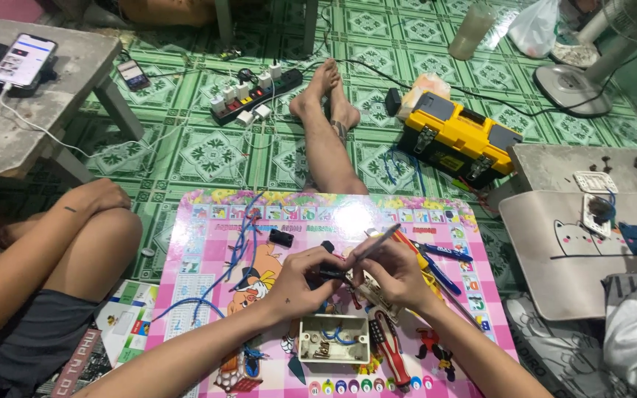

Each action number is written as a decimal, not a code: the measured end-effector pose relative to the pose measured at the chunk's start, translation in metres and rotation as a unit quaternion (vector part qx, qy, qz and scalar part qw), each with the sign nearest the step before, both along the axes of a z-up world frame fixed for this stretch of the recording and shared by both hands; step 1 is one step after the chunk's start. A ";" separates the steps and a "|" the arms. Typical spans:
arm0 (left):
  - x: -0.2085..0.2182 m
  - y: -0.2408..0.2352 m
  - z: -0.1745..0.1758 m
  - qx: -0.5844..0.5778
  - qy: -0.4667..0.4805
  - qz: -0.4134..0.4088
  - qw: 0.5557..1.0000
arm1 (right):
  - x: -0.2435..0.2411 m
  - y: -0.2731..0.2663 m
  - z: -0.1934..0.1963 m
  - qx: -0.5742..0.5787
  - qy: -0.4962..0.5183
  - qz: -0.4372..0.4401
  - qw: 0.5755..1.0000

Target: The person sits on the floor and assembles a small electronic device using a screwdriver. They manipulate wires and components inside a small box, occasionally picking up and setting down tools.

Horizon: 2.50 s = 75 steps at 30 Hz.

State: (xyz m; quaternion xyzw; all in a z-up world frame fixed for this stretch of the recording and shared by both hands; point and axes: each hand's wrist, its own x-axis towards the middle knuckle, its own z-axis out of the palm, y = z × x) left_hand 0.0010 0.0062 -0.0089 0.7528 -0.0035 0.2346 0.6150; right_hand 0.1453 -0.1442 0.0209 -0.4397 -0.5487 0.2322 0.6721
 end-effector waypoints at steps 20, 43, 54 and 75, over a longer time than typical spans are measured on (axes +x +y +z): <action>-0.006 -0.005 0.004 0.046 -0.028 0.001 0.999 | 0.004 -0.008 0.009 -0.094 -0.078 -0.049 0.991; 0.000 -0.003 -0.002 -0.022 0.002 -0.022 1.000 | 0.007 -0.004 0.000 -0.014 -0.065 -0.003 0.998; 0.001 -0.003 0.000 -0.010 -0.001 -0.007 1.000 | 0.007 -0.006 -0.002 -0.016 -0.070 -0.020 0.997; -0.008 -0.008 0.013 0.049 0.009 0.011 0.999 | -0.004 -0.011 0.003 -0.069 -0.188 -0.136 0.970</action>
